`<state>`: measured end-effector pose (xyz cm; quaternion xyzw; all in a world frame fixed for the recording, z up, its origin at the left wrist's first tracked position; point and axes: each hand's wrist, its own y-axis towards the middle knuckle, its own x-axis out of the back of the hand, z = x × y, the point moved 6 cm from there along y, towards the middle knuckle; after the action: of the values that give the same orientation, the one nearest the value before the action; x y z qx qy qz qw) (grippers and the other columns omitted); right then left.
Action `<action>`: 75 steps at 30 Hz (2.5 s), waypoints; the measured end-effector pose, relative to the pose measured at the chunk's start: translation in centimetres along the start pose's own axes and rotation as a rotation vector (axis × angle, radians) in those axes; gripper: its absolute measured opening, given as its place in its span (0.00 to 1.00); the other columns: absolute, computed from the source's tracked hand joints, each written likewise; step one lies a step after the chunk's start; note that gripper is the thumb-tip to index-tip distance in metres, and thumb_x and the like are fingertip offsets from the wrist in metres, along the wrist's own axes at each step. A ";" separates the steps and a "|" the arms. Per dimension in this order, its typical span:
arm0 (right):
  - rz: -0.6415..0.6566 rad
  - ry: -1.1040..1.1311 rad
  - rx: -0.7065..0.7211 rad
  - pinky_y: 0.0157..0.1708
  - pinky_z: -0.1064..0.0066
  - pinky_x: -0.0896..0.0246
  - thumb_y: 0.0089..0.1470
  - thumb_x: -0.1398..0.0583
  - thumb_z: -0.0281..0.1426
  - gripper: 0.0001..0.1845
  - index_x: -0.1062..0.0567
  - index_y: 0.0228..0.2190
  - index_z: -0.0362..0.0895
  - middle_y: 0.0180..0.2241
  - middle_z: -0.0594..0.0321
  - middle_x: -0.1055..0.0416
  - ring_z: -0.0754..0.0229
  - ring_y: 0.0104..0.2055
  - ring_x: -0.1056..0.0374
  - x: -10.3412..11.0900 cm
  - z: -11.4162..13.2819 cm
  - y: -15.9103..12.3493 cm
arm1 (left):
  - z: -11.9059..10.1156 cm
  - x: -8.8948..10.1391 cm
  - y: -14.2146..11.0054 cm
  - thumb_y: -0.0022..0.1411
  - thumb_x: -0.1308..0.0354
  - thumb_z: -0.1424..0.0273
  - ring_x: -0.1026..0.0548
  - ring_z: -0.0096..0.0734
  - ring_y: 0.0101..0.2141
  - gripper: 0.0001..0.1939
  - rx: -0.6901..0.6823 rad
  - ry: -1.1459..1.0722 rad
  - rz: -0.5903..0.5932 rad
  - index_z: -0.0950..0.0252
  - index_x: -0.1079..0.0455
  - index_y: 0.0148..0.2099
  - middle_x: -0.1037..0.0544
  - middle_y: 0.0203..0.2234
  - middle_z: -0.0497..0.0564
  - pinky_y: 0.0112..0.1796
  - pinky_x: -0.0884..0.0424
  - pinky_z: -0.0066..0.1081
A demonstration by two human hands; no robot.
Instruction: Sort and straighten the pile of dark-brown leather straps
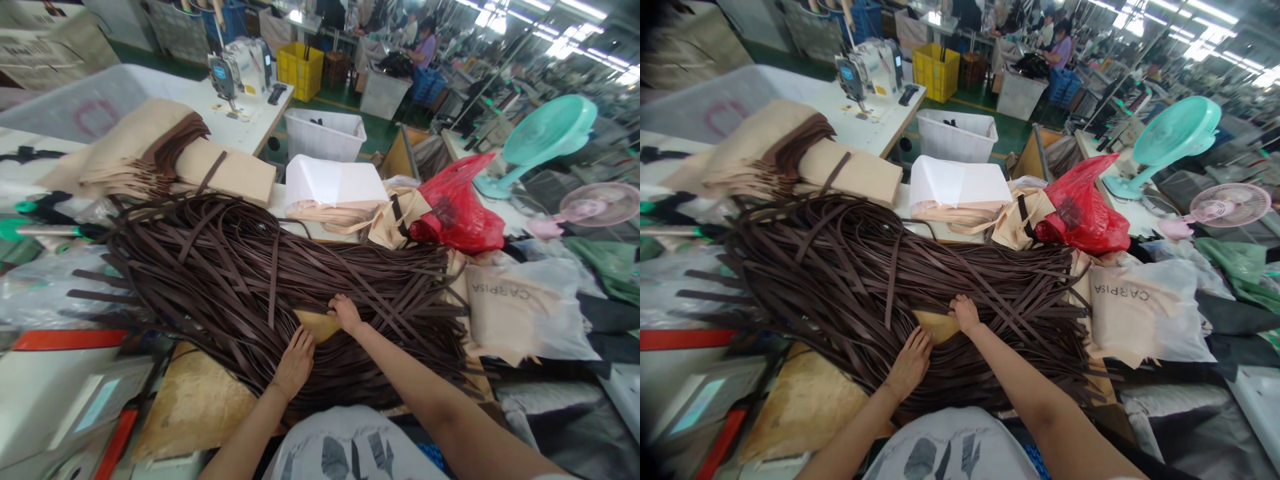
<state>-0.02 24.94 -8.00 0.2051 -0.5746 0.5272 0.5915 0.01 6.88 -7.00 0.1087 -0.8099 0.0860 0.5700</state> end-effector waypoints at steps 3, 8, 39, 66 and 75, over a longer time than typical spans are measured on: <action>0.032 0.037 -0.045 0.45 0.70 0.43 0.54 0.38 0.33 0.09 0.26 0.38 0.44 0.41 0.59 0.30 0.57 0.46 0.35 -0.3 -0.7 0.3 | 0.2 -0.3 0.2 0.58 0.54 0.78 0.36 0.42 0.55 0.19 -0.012 -0.011 0.013 0.73 0.33 0.51 0.29 0.49 0.61 0.61 0.49 0.43; 0.081 0.068 -0.105 0.35 0.72 0.41 0.51 0.36 0.40 0.17 0.27 0.40 0.46 0.35 0.62 0.27 0.58 0.38 0.31 0.0 -1.8 0.3 | 0.5 -0.5 0.1 0.57 0.53 0.78 0.32 0.41 0.48 0.16 0.004 -0.031 0.019 0.71 0.31 0.46 0.26 0.42 0.58 0.60 0.47 0.42; 0.032 -0.115 0.183 0.49 0.60 0.42 0.50 0.35 0.36 0.23 0.30 0.44 0.36 0.41 0.49 0.31 0.48 0.47 0.36 -2.6 4.4 -1.5 | 0.2 0.0 0.4 0.60 0.55 0.79 0.32 0.39 0.51 0.18 -0.014 0.030 0.012 0.72 0.30 0.49 0.26 0.44 0.58 0.62 0.51 0.43; 0.290 -0.426 -0.112 0.32 0.66 0.36 0.64 0.50 0.39 0.21 0.24 0.30 0.41 0.26 0.49 0.26 0.50 0.31 0.27 9.5 -13.1 -17.8 | 1.3 1.0 1.1 0.55 0.50 0.75 0.34 0.41 0.50 0.11 -0.042 -0.107 0.048 0.66 0.30 0.40 0.27 0.42 0.55 0.62 0.52 0.43; 0.176 -0.303 0.172 0.53 0.69 0.46 0.65 0.52 0.31 0.17 0.32 0.52 0.46 0.48 0.56 0.30 0.61 0.52 0.36 6.7 -6.7 -9.2 | 1.4 1.0 1.0 0.56 0.49 0.75 0.36 0.41 0.53 0.12 -0.067 -0.109 0.058 0.66 0.30 0.42 0.28 0.46 0.56 0.62 0.53 0.43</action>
<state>9.50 29.94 -0.37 0.2810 -0.6257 0.5870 0.4301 -1.83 7.43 -6.57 0.0704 -0.8450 0.0691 0.5255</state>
